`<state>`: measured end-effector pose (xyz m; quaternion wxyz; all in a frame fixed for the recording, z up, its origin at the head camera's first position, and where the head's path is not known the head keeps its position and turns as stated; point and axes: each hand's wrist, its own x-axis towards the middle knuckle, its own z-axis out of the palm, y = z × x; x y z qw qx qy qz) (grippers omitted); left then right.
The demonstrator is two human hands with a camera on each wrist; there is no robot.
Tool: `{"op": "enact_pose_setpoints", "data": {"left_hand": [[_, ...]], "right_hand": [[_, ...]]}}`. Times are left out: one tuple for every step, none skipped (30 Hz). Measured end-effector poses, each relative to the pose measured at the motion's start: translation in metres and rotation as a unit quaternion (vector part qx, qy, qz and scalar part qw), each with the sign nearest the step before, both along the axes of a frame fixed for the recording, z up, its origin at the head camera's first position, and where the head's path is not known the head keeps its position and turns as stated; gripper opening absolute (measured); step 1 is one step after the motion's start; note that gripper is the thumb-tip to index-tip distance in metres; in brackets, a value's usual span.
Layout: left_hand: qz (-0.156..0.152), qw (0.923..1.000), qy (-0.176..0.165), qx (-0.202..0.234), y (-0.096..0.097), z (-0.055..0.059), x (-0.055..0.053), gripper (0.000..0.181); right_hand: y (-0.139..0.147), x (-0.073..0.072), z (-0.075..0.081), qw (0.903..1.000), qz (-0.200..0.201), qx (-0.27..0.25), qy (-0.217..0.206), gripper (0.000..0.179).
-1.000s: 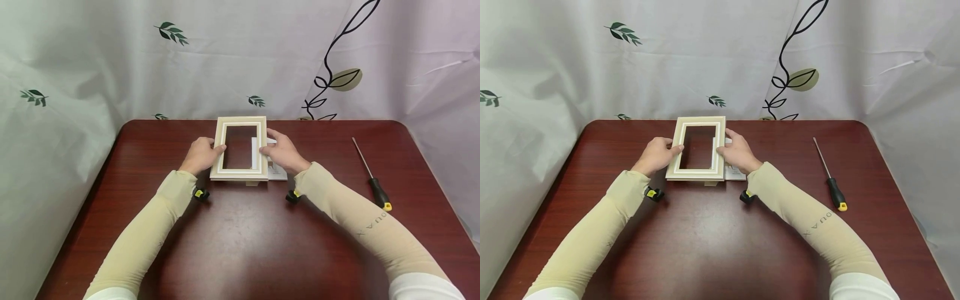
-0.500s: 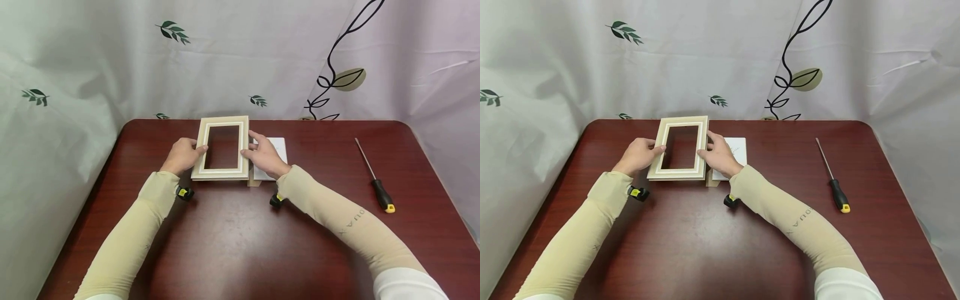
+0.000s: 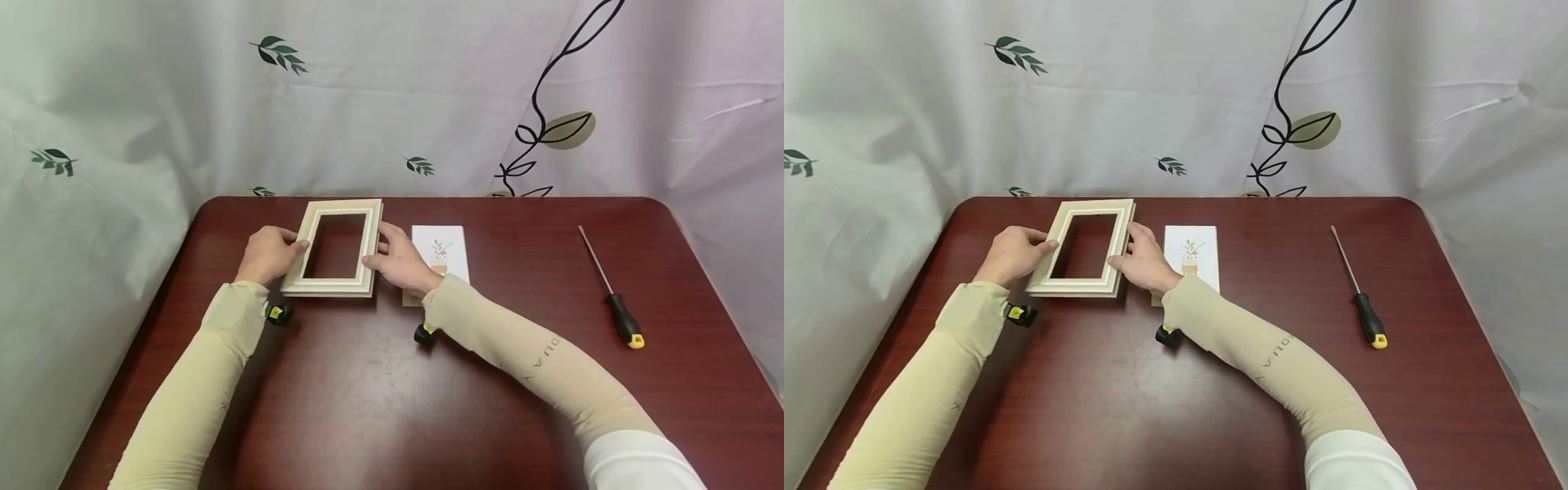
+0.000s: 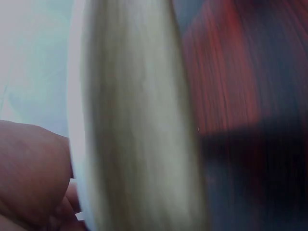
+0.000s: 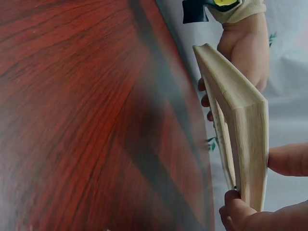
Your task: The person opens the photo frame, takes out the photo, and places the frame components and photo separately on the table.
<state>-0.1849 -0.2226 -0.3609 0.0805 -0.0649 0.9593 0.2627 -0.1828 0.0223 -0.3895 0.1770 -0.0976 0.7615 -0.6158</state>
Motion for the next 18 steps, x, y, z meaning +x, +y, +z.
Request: {"op": "enact_pose_setpoints", "data": {"left_hand": [[0.003,1.0,0.004,-0.006,-0.001,-0.001,0.001,0.044],[0.005,0.9999,0.008,-0.012,-0.003,-0.001,0.001,0.042],[0.008,0.9998,0.011,-0.017,-0.005,-0.002,0.001,0.041],[0.01,0.9997,0.013,-0.02,-0.006,-0.003,0.001,0.041],[0.011,0.9995,0.016,-0.025,-0.008,-0.005,0.001,0.04],[0.013,0.9992,0.021,-0.031,-0.009,-0.006,0.001,0.04],[0.014,0.999,0.024,-0.036,-0.011,-0.007,0.0,0.039],[0.016,0.9987,0.027,-0.041,-0.012,-0.008,0.0,0.039],[0.018,0.9984,0.029,-0.046,-0.014,-0.009,-0.001,0.039],[0.019,0.9981,0.031,-0.051,-0.015,-0.01,-0.001,0.038],[0.022,0.9977,0.03,-0.056,-0.016,-0.011,-0.001,0.038],[0.026,0.9974,0.029,-0.06,-0.018,-0.012,-0.002,0.038],[0.029,0.9971,0.027,-0.064,-0.019,-0.012,-0.002,0.038],[0.032,0.9969,0.024,-0.068,-0.019,-0.013,-0.002,0.038],[0.035,0.9966,0.022,-0.072,-0.02,-0.014,-0.002,0.038],[0.037,0.9963,0.02,-0.075,-0.021,-0.015,-0.002,0.038],[0.039,0.996,0.019,-0.079,-0.021,-0.016,-0.002,0.037],[0.039,0.9956,0.02,-0.083,-0.022,-0.017,-0.003,0.037]], "right_hand": [[-0.002,0.0,-0.001,1.0,0.002,-0.001,-0.003,0.078],[-0.004,-0.001,-0.002,1.0,0.004,0.0,-0.006,0.078],[-0.006,-0.001,-0.003,0.9999,0.006,0.003,-0.009,0.078],[-0.008,-0.002,-0.004,0.9999,0.007,0.005,-0.014,0.079],[-0.011,-0.002,-0.005,0.9998,0.008,0.006,-0.017,0.079],[-0.013,-0.003,-0.006,0.9997,0.01,0.006,-0.02,0.08],[-0.015,-0.004,-0.008,0.9997,0.011,0.005,-0.022,0.08],[-0.018,-0.004,-0.009,0.9996,0.013,0.005,-0.024,0.081],[-0.02,-0.005,-0.01,0.9995,0.016,0.005,-0.026,0.081],[-0.023,-0.005,-0.011,0.9994,0.019,0.004,-0.028,0.082],[-0.025,-0.006,-0.012,0.9993,0.024,0.003,-0.03,0.083],[-0.027,-0.007,-0.013,0.9991,0.028,0.004,-0.031,0.083],[-0.029,-0.007,-0.014,0.999,0.032,0.003,-0.032,0.083],[-0.031,-0.008,-0.014,0.9989,0.035,0.003,-0.032,0.084],[-0.033,-0.009,-0.015,0.9987,0.038,0.003,-0.032,0.084],[-0.035,-0.009,-0.015,0.9986,0.04,0.004,-0.033,0.084],[-0.036,-0.009,-0.016,0.9986,0.042,0.005,-0.033,0.085],[-0.036,-0.01,-0.016,0.9985,0.043,0.005,-0.033,0.085]]}}
